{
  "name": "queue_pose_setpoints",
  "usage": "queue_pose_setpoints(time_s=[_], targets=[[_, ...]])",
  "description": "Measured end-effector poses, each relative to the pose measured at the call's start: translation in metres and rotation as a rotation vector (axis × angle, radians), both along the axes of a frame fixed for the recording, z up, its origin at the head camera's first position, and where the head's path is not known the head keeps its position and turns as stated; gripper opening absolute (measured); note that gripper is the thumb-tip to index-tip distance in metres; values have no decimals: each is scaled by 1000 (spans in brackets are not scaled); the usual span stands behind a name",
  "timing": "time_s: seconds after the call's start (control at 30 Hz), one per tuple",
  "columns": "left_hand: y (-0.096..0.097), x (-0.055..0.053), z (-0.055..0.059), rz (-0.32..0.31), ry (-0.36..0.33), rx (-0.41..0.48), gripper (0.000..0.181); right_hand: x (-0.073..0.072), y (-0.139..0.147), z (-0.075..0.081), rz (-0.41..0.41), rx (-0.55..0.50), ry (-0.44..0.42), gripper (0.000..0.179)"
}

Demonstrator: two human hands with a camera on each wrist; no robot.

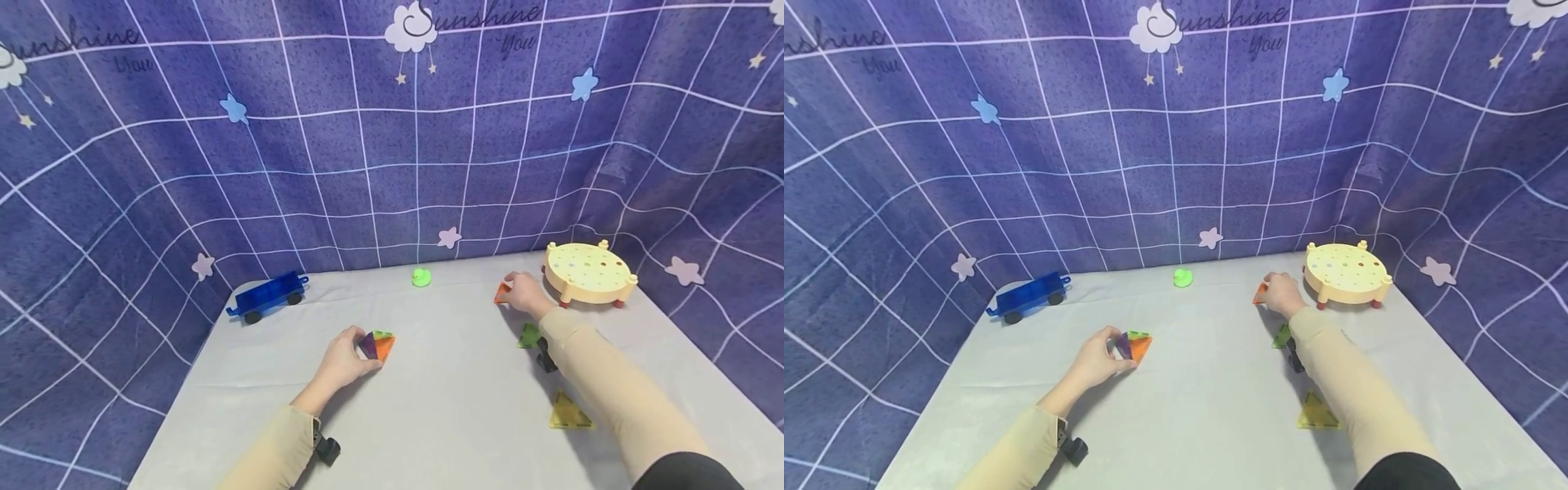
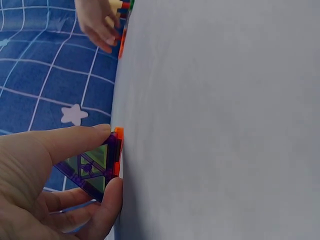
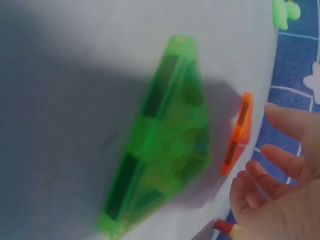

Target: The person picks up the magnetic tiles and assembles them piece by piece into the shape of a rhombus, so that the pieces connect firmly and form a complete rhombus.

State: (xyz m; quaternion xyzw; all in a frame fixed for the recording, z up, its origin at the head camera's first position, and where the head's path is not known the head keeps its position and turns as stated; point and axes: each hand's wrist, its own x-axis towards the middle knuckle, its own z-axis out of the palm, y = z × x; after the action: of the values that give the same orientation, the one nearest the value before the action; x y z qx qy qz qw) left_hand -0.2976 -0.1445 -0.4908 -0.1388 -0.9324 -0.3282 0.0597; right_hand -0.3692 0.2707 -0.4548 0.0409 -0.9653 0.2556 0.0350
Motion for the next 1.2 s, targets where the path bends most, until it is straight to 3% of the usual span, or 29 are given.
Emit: queue_pose_setpoints(time_s=[0.33,0.57,0.83,1.2], targets=[[-10,0,-1,24,-1,16,64,10,14,-7,-93,16,-141,67],[-13,0,-1,21,8,7,63,31,23,-4,-95,17,-268,49],[-12,-1,-4,13,5,7,64,53,25,6,-25,17,-402,31],[-12,-2,-3,24,-2,-9,63,52,5,5,44,44,-354,29]])
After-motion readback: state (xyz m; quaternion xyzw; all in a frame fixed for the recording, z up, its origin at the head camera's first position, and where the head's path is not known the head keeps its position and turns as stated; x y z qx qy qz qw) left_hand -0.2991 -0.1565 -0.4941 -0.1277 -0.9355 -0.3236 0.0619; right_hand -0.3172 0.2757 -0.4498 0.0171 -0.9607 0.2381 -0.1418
